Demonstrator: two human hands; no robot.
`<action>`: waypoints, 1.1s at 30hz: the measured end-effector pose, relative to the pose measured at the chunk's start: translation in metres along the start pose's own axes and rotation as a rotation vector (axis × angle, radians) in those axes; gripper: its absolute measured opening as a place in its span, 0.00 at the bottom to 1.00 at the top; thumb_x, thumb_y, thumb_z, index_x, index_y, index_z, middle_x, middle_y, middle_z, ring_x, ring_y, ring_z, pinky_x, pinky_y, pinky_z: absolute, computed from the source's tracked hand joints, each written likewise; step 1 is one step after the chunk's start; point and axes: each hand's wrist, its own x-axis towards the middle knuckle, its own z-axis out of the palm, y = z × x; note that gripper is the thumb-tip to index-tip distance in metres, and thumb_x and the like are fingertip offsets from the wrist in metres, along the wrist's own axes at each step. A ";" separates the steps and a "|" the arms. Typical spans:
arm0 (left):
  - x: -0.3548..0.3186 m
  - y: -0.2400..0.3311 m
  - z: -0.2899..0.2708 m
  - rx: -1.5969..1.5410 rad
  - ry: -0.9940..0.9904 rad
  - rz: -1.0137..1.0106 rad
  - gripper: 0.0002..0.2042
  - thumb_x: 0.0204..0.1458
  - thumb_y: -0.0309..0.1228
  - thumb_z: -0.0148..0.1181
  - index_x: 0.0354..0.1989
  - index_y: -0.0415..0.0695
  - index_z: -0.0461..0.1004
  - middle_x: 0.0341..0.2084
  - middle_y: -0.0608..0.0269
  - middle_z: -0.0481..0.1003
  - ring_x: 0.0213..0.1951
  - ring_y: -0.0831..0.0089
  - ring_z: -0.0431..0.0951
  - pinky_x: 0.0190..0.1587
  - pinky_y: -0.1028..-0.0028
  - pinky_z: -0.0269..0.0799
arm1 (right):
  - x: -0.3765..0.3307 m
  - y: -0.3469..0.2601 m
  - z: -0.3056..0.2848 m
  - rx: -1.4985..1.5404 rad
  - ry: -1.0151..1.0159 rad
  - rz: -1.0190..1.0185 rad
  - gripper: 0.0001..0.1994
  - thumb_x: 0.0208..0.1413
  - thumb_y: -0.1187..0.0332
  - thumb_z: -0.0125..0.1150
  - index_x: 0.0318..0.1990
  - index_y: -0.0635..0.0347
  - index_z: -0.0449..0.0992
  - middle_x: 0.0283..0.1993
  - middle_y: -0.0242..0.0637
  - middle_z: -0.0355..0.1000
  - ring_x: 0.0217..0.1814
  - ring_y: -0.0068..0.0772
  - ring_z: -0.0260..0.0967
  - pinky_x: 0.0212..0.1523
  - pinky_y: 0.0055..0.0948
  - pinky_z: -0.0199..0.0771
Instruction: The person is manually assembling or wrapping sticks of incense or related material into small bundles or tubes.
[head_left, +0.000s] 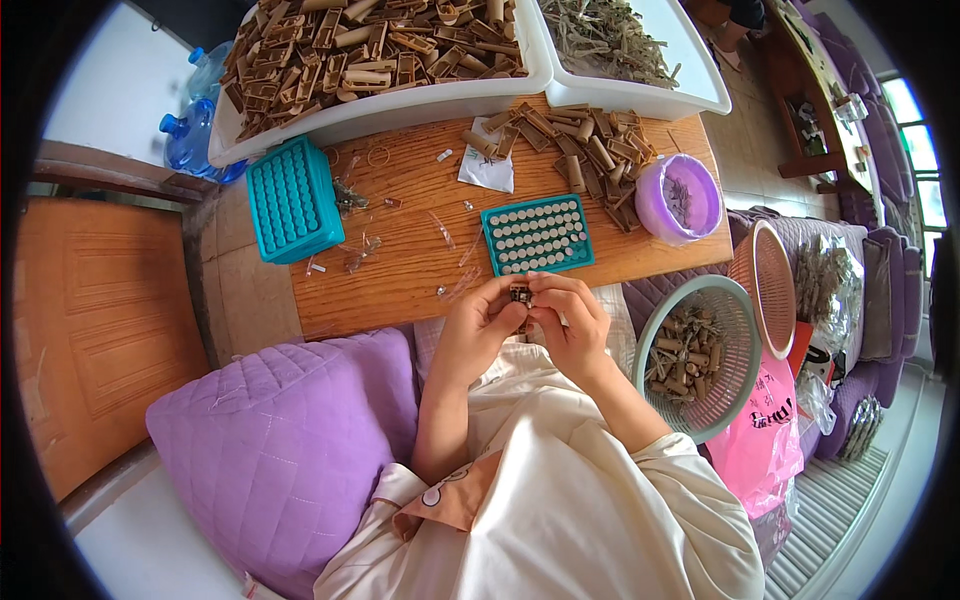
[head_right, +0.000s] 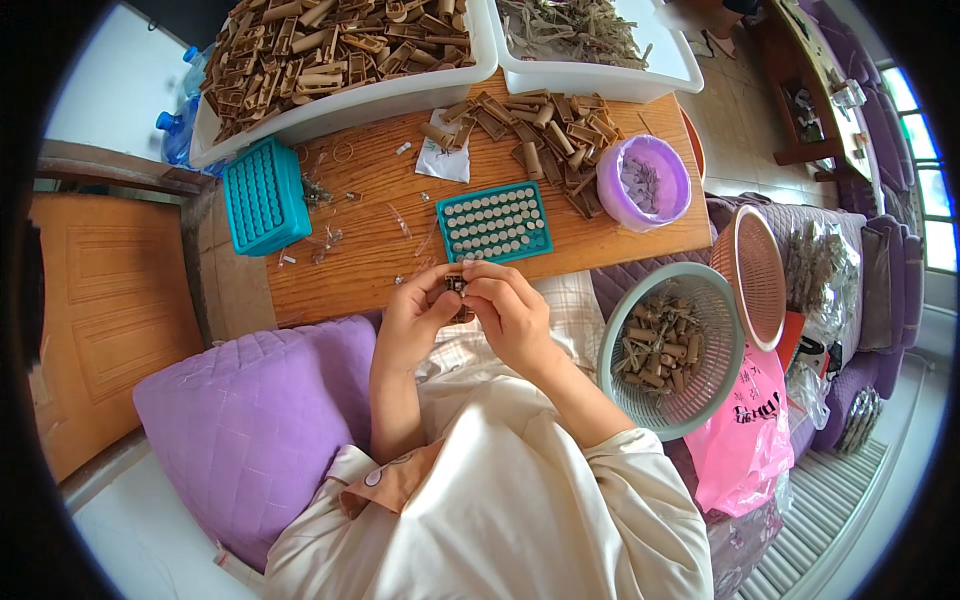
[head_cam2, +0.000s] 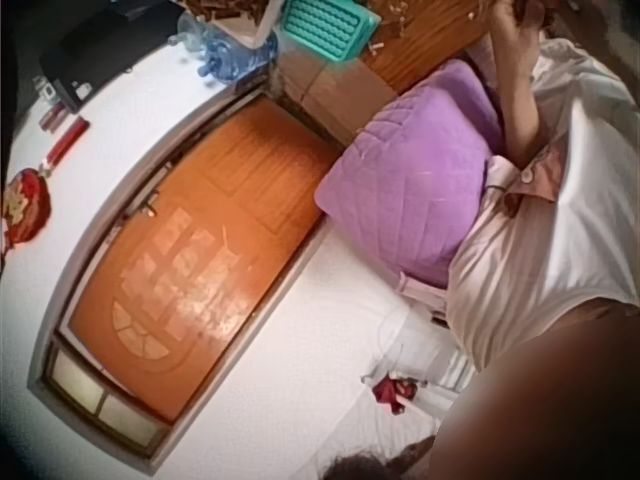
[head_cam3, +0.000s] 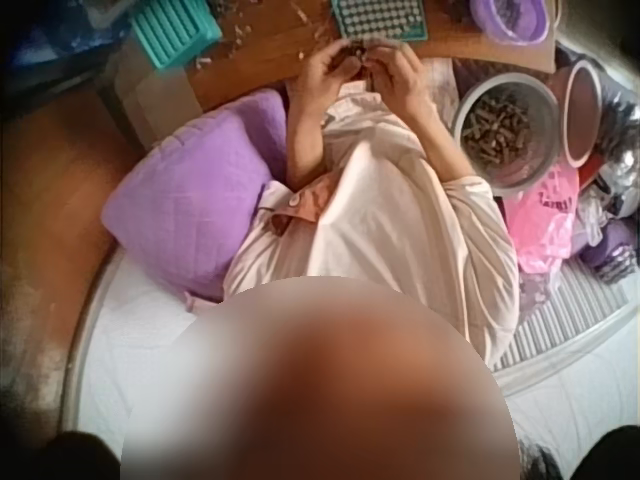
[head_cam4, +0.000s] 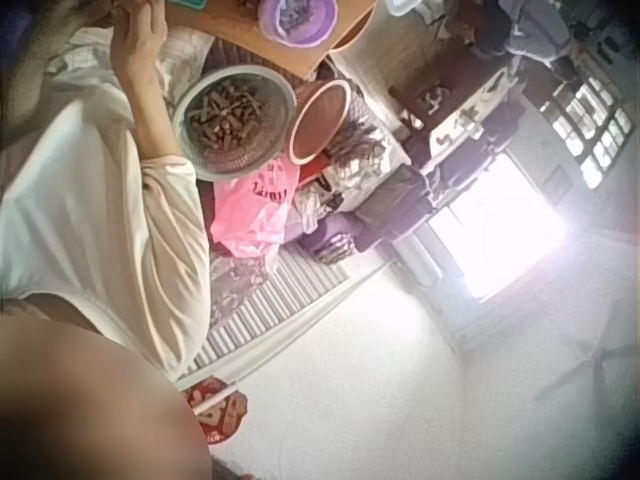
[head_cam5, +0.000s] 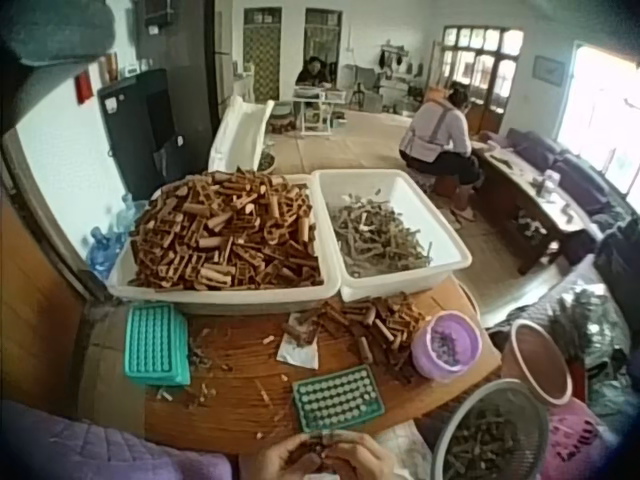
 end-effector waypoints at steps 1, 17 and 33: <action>0.000 0.002 0.000 0.009 0.008 0.003 0.15 0.51 0.25 0.50 0.46 0.32 0.63 0.34 0.63 0.70 0.34 0.81 0.70 0.37 0.82 0.69 | 0.000 0.000 -0.002 0.004 -0.021 -0.016 0.07 0.40 0.82 0.57 0.28 0.64 0.69 0.35 0.40 0.69 0.36 0.36 0.69 0.34 0.25 0.71; -0.006 0.009 0.010 0.292 0.004 -0.062 0.14 0.49 0.21 0.49 0.46 0.34 0.65 0.31 0.61 0.73 0.31 0.81 0.71 0.34 0.80 0.69 | 0.036 0.000 -0.040 0.146 -0.625 0.399 0.09 0.39 0.80 0.57 0.30 0.63 0.67 0.38 0.39 0.65 0.39 0.35 0.67 0.33 0.26 0.70; -0.006 0.010 -0.004 -0.190 -0.103 0.022 0.10 0.44 0.24 0.49 0.36 0.36 0.69 0.25 0.61 0.72 0.27 0.77 0.72 0.33 0.79 0.69 | 0.098 0.113 0.000 -0.608 -0.204 0.384 0.14 0.40 0.71 0.59 0.33 0.65 0.61 0.30 0.48 0.67 0.35 0.49 0.66 0.35 0.39 0.65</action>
